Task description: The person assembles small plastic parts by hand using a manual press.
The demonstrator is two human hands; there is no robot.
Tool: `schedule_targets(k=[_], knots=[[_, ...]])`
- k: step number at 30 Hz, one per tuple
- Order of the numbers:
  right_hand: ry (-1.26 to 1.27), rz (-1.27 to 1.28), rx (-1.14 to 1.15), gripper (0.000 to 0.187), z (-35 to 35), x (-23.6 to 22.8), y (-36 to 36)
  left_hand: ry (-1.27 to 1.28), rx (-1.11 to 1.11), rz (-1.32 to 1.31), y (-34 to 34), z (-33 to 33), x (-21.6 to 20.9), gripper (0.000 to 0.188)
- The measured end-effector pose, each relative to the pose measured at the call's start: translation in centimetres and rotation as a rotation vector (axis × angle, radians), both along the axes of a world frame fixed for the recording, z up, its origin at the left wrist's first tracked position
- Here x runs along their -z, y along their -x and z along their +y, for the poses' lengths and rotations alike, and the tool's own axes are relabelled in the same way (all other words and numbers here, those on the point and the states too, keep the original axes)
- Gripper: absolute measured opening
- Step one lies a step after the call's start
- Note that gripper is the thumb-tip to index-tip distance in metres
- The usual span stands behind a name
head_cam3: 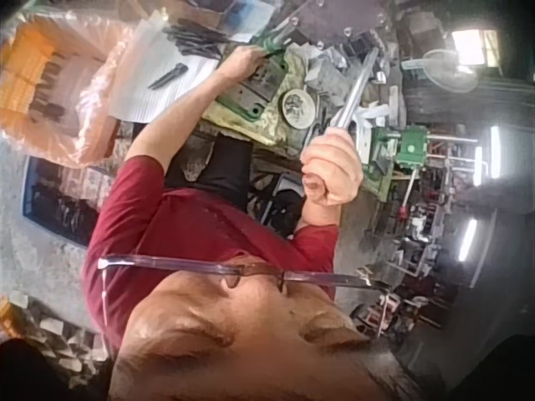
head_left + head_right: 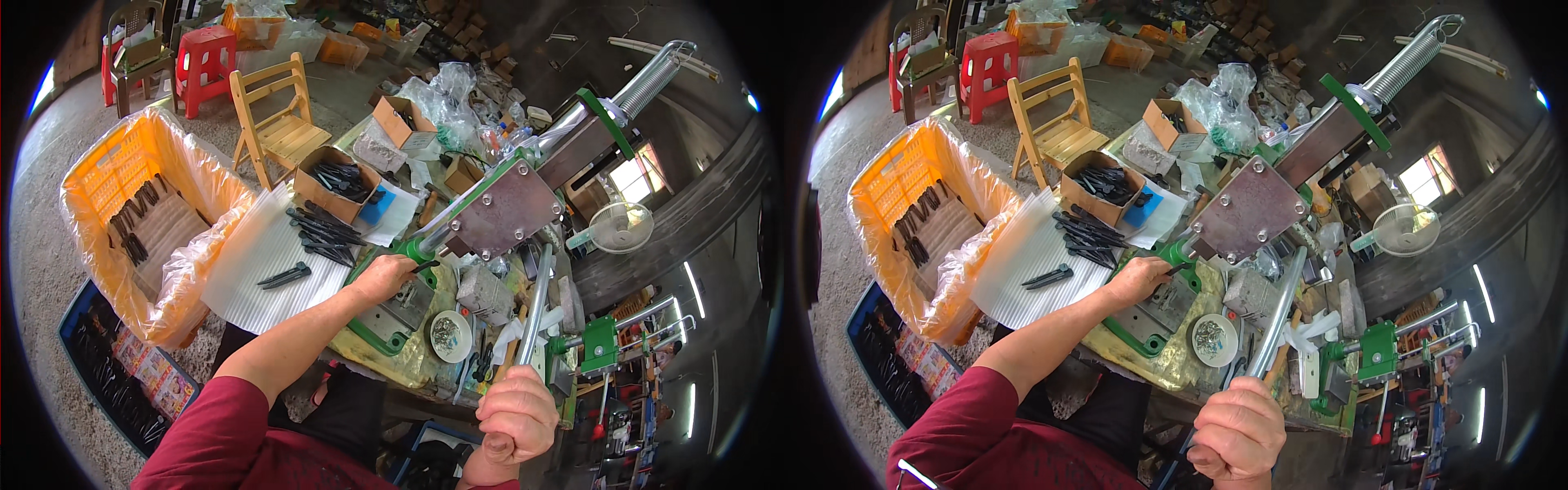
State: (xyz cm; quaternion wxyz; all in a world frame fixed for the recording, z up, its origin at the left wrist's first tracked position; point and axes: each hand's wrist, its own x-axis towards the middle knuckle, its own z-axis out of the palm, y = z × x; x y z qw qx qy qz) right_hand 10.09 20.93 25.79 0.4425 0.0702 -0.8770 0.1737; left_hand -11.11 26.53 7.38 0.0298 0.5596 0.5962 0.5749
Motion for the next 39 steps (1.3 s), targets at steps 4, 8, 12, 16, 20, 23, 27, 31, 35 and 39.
schedule_targets(k=[4,8,12,16,20,23,27,31,35,39], knots=[[0.028,0.05,0.021,0.046,-0.1,-0.2,0.0,-0.027,-0.015,-0.007,0.0,0.1,0.3,0.014],[0.08,0.028,0.005,0.04,-0.2,-0.9,-0.3,-0.02,-0.037,0.051,-0.1,0.1,0.2,0.015],[0.074,0.025,0.023,0.04,-0.2,-1.1,-0.2,-0.023,-0.033,0.05,0.0,0.2,0.1,0.014],[0.056,0.055,0.057,0.048,-0.6,-0.7,0.9,-0.034,-0.033,0.02,0.3,0.2,0.5,0.014],[0.04,0.078,-0.018,0.029,0.4,1.4,0.1,0.0,-0.029,-0.003,0.2,0.2,-0.1,0.014],[-0.329,-0.145,0.121,0.014,4.2,10.1,0.9,0.014,-0.033,0.014,-0.2,0.2,-0.5,0.015],[-0.336,-0.166,0.096,0.014,4.4,10.8,1.7,0.046,-0.035,0.003,0.5,0.1,0.0,0.014],[-0.338,-0.178,0.085,0.015,4.1,9.9,1.3,0.011,-0.026,0.002,0.2,0.5,0.4,0.013],[-0.26,-0.155,0.022,0.017,2.0,5.8,0.2,0.02,-0.046,0.034,0.4,0.4,0.5,0.011],[0.015,-0.073,-0.045,0.025,0.5,1.1,-0.6,0.01,-0.013,0.087,0.5,0.5,0.2,0.011]])
